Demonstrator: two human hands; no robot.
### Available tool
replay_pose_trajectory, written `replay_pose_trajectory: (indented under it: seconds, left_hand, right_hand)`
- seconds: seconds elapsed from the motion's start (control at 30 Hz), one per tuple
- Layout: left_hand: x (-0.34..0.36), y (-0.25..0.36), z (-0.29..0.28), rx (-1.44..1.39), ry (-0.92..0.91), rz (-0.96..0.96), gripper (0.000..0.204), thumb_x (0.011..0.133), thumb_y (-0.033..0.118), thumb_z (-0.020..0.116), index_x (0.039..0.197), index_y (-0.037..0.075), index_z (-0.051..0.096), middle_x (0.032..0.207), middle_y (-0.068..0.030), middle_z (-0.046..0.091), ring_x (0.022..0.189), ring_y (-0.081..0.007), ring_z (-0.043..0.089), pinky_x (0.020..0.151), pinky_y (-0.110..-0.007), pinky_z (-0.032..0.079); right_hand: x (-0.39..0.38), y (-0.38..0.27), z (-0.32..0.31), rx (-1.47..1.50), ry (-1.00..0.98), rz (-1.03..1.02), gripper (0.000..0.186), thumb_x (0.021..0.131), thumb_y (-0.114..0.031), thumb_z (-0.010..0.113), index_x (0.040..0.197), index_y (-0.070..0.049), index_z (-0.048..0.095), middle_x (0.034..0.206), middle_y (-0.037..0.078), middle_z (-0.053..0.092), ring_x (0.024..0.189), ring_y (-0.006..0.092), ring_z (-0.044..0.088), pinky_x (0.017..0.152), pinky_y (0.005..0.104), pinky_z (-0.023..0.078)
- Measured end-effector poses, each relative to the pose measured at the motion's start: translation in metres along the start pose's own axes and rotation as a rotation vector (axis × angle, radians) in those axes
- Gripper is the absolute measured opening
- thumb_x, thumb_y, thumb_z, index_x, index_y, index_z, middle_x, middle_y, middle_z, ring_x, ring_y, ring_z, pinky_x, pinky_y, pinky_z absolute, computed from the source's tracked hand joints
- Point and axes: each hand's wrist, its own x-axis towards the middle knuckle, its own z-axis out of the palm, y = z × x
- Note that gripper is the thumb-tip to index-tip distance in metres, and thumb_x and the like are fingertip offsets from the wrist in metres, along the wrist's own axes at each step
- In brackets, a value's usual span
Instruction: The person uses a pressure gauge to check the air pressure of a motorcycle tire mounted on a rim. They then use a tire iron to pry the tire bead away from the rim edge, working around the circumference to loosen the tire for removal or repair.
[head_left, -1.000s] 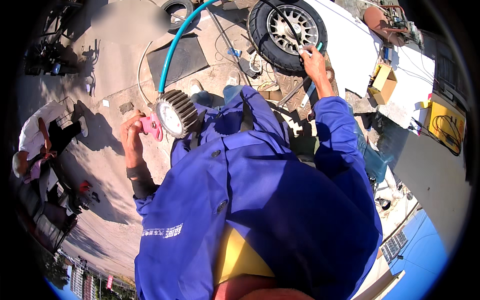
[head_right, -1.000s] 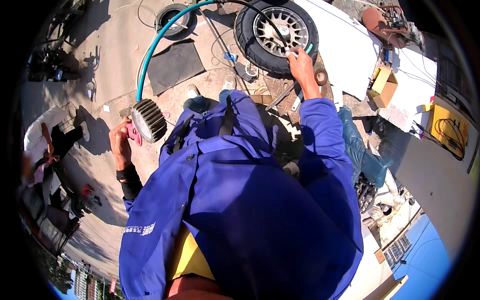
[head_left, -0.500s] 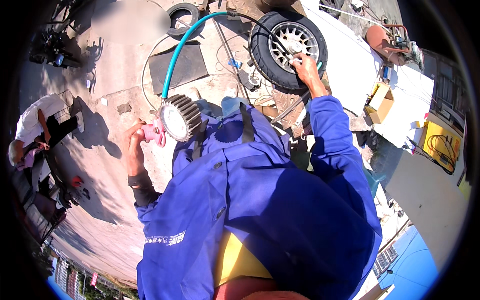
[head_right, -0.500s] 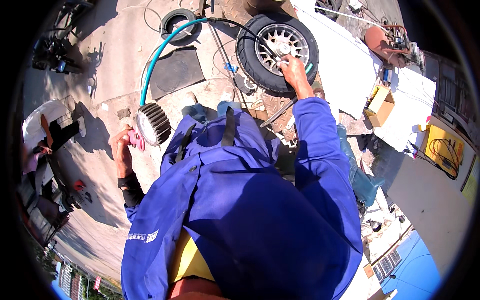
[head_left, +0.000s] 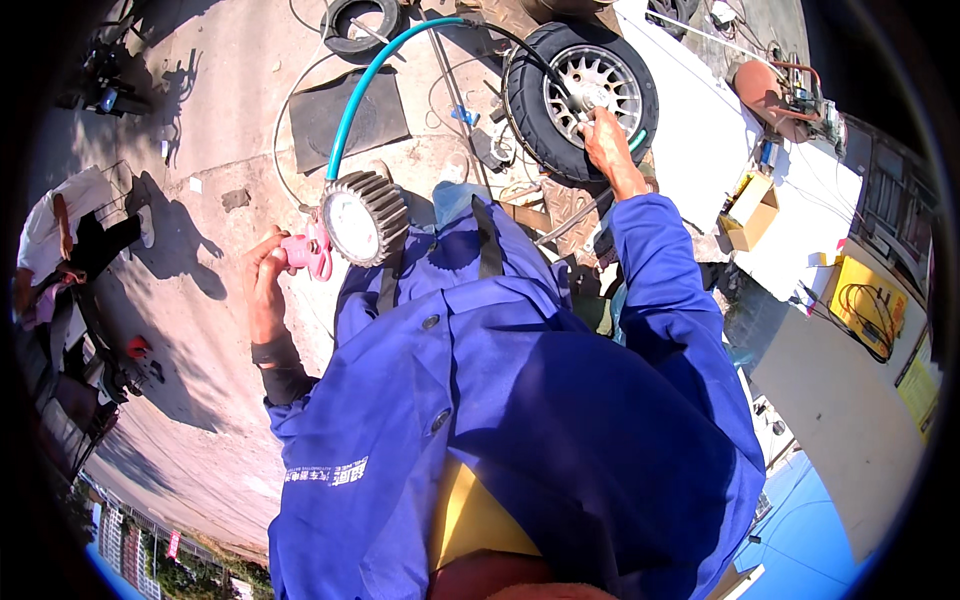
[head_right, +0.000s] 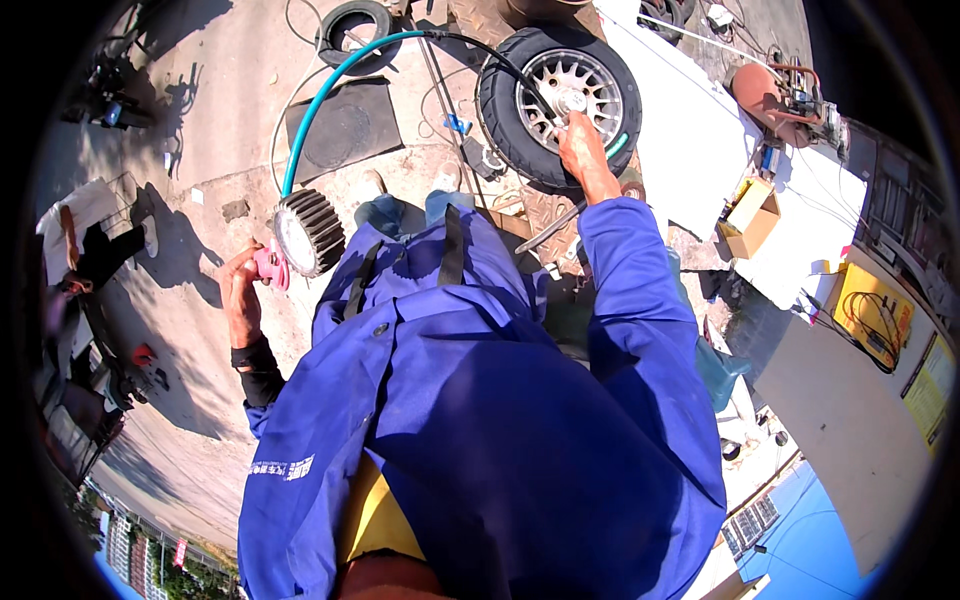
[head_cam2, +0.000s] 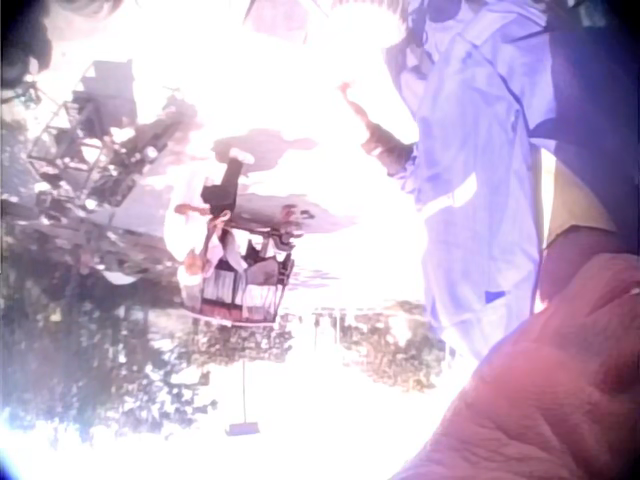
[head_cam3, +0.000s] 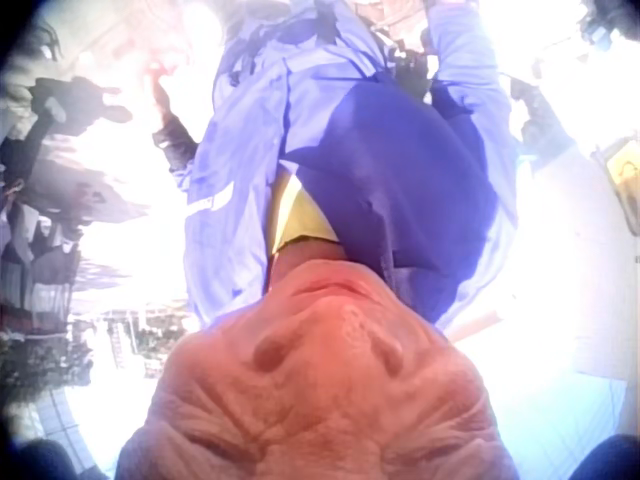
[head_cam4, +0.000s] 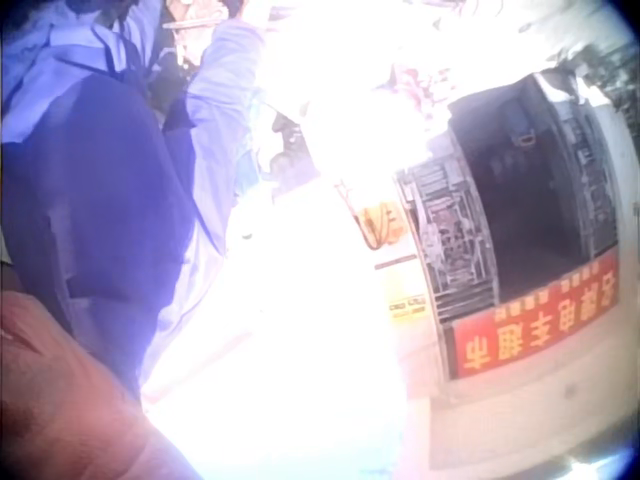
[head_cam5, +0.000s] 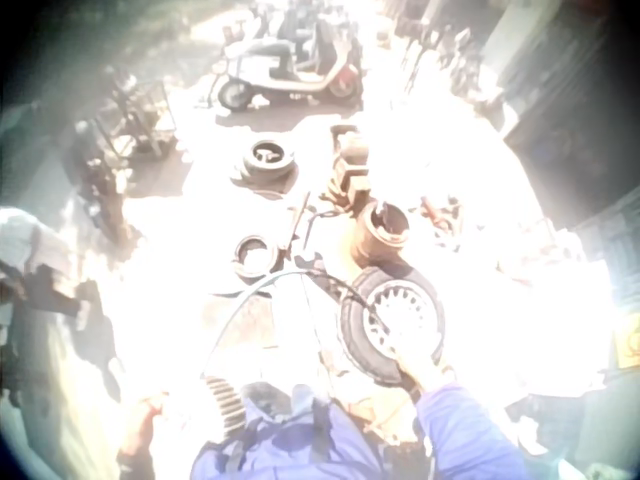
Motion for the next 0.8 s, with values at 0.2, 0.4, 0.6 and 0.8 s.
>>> replay_pose_trajectory:
  seconds: [0.2,0.4,0.6,0.8]
  left_hand:
    - [0.010,0.010,0.003,-0.006,-0.052,-0.057,0.042,0.093,0.028,0.056,0.096,-0.012,0.069,0.078,-0.0058,0.059,0.071,-0.0121,0.053,0.072,-0.028,0.043]
    - [0.008,0.007,0.002,-0.023,-0.007,-0.099,0.042,0.091,0.027,0.056,0.097,-0.013,0.070,0.077,-0.0063,0.059,0.072,-0.0126,0.054,0.072,-0.027,0.043]
    - [0.010,0.006,0.000,-0.012,-0.046,-0.121,0.042,0.090,0.028,0.057,0.095,-0.012,0.069,0.070,-0.0049,0.057,0.071,-0.0127,0.052,0.075,-0.027,0.042]
    - [0.018,0.021,0.001,0.046,-0.122,-0.045,0.036,0.087,0.026,0.055,0.081,-0.009,0.061,0.074,-0.0066,0.051,0.071,-0.0148,0.049,0.067,-0.029,0.036]
  right_hand:
    - [0.010,0.002,0.004,-0.064,-0.030,0.023,0.034,0.095,-0.021,0.068,0.115,0.006,0.060,0.113,0.032,0.065,0.109,0.0497,0.063,0.093,0.0535,0.050]
    - [0.003,-0.007,0.002,-0.052,0.024,0.017,0.034,0.093,-0.020,0.070,0.117,0.004,0.063,0.112,0.032,0.065,0.106,0.0497,0.065,0.092,0.0544,0.052]
    - [0.001,-0.018,0.009,-0.171,0.064,0.058,0.035,0.094,-0.026,0.069,0.115,0.002,0.064,0.109,0.029,0.067,0.102,0.0471,0.066,0.090,0.0534,0.053]
    - [0.006,-0.045,0.020,-0.416,0.148,0.088,0.024,0.092,-0.012,0.063,0.112,0.000,0.060,0.101,0.029,0.066,0.089,0.0424,0.073,0.076,0.0516,0.060]
